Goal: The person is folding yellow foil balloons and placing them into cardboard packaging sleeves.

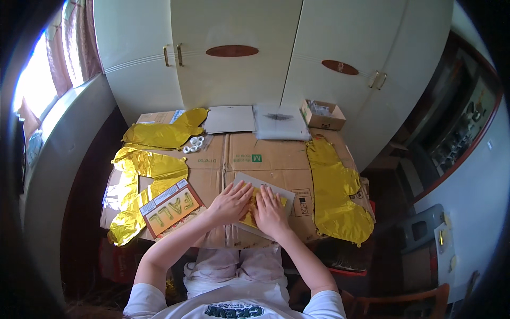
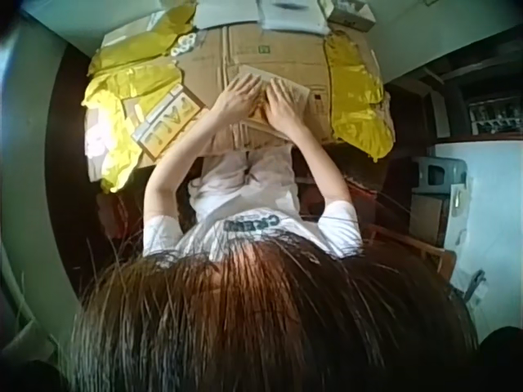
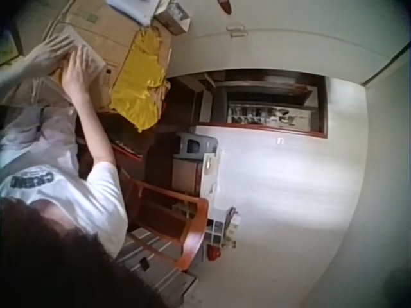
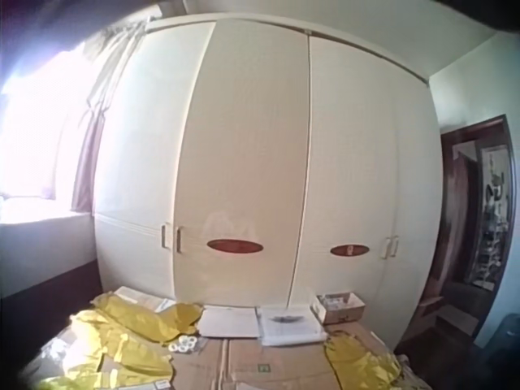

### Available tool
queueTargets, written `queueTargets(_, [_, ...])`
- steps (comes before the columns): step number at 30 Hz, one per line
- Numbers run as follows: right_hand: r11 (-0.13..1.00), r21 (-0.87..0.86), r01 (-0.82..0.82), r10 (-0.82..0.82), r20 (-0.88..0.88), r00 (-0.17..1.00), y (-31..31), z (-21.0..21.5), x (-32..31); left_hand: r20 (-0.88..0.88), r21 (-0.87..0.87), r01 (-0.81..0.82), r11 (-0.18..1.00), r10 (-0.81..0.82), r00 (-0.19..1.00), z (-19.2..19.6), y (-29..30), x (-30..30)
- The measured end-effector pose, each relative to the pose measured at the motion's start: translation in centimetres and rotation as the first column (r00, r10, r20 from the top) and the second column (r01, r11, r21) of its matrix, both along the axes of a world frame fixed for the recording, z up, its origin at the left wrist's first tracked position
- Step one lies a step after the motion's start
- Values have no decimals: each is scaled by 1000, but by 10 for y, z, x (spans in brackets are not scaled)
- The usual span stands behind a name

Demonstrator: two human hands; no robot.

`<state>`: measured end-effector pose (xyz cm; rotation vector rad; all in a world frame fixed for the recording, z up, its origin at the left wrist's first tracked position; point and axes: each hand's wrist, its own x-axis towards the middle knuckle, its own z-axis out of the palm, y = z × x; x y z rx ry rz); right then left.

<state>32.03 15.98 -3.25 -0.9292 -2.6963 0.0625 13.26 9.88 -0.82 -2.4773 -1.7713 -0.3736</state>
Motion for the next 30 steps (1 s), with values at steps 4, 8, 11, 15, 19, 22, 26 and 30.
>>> queueTargets(4, [1000,-20,17,-17,8,1000,-8,-11,1,-2,-70,12,997,-12,1000,-25,5,-4])
queueTargets(8, [999,44,33,-33,10,999,-12,-14,3,-20,-85,26,996,-28,999,-29,6,-3])
queueTargets(11, [998,55,40,-41,14,999,-15,-12,2,-10,-107,17,994,-18,1000,-28,4,-3])
queueTargets(15, [998,55,38,-38,9,999,-15,-11,0,27,-111,42,993,-40,999,-28,3,-7])
queueTargets(19, [1000,8,17,-17,20,1000,-12,-9,4,118,-10,54,998,-52,992,-16,16,-31])
queueTargets(22, [1000,3,-4,4,8,1000,-3,-9,11,79,35,-373,927,369,926,-9,46,-76])
queueTargets(26, [999,-13,-32,32,13,999,-3,-11,4,84,179,-543,820,537,839,-27,78,-160])
queueTargets(30, [999,-35,-20,22,61,998,-3,-11,2,79,40,-673,739,669,739,-20,106,-166])
